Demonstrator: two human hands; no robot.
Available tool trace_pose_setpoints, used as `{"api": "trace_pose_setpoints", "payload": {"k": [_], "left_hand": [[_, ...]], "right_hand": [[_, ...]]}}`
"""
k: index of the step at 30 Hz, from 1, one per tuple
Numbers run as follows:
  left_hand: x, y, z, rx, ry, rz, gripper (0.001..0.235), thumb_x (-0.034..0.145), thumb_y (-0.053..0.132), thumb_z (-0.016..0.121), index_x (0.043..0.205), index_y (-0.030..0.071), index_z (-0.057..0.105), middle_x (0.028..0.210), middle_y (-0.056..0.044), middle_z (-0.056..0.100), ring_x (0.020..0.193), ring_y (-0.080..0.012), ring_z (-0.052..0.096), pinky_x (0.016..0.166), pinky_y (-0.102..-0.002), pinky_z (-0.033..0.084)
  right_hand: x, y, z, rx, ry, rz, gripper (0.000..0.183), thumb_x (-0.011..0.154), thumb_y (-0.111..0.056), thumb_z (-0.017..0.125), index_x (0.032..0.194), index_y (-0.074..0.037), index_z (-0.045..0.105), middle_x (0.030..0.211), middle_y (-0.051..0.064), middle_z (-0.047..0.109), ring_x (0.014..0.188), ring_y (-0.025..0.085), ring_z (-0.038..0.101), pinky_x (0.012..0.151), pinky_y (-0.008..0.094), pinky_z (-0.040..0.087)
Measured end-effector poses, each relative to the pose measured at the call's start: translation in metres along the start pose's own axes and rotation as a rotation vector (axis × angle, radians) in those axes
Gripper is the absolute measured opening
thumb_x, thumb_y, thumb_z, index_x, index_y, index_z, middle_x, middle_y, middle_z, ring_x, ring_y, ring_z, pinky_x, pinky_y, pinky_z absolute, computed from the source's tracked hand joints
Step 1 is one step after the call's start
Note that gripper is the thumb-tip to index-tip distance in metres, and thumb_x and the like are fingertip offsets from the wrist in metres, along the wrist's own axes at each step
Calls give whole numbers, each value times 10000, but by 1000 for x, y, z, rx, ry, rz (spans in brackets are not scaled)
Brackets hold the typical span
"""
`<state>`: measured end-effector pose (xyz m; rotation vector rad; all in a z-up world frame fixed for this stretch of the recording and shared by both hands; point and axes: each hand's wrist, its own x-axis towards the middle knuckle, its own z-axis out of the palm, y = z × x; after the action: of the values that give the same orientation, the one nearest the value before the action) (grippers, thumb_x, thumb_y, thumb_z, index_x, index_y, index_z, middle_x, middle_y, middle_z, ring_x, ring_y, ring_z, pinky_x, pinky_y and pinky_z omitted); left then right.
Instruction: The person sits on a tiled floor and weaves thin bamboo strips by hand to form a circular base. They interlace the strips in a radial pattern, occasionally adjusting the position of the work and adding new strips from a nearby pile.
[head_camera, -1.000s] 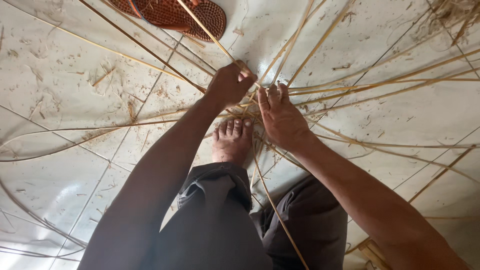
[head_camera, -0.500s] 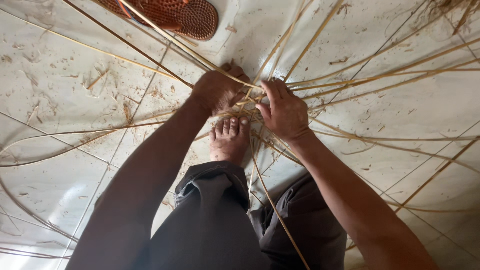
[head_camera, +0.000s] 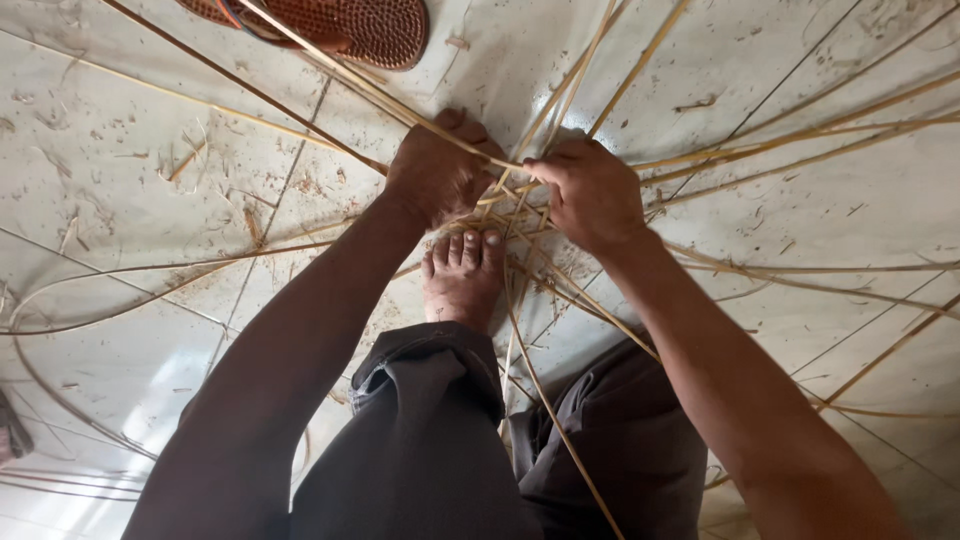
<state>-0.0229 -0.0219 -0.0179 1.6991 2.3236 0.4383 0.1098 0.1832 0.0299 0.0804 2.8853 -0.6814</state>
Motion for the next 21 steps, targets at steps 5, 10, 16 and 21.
{"api": "trace_pose_setpoints", "payload": {"k": [5, 10, 16, 21], "left_hand": [[2, 8, -2, -45, 46, -110, 206, 807, 385, 812, 944, 251, 736, 911, 8, 657, 941, -283, 671, 803, -402, 569], [0, 9, 21, -280, -65, -411, 202, 855, 407, 618, 848, 262, 759, 844, -24, 703, 849, -391, 676, 721, -524, 569], [-6, 29, 32, -102, -141, -512, 90, 828, 436, 684, 839, 350, 711, 829, 36, 689, 871, -282, 679, 749, -469, 545], [11, 30, -15, -221, -220, -509, 155, 943, 335, 628, 963, 281, 771, 887, -46, 731, 863, -307, 699, 755, -485, 574]], "right_hand": [[43, -3, -27, -10, -385, 145, 176, 918, -154, 683, 1009, -262, 788, 904, 28, 746, 917, 286, 736, 803, 452, 608], [41, 5, -11, 163, -369, 195, 164, 915, -70, 724, 1018, -179, 791, 941, 110, 758, 959, 345, 750, 852, 493, 588], [46, 6, 0, 110, -392, 154, 249, 848, -18, 764, 1035, -181, 777, 945, 54, 720, 970, 305, 727, 894, 515, 581], [52, -18, -23, -212, -350, -14, 257, 800, -103, 789, 1026, -222, 816, 826, 61, 752, 850, 285, 715, 750, 475, 607]]}}
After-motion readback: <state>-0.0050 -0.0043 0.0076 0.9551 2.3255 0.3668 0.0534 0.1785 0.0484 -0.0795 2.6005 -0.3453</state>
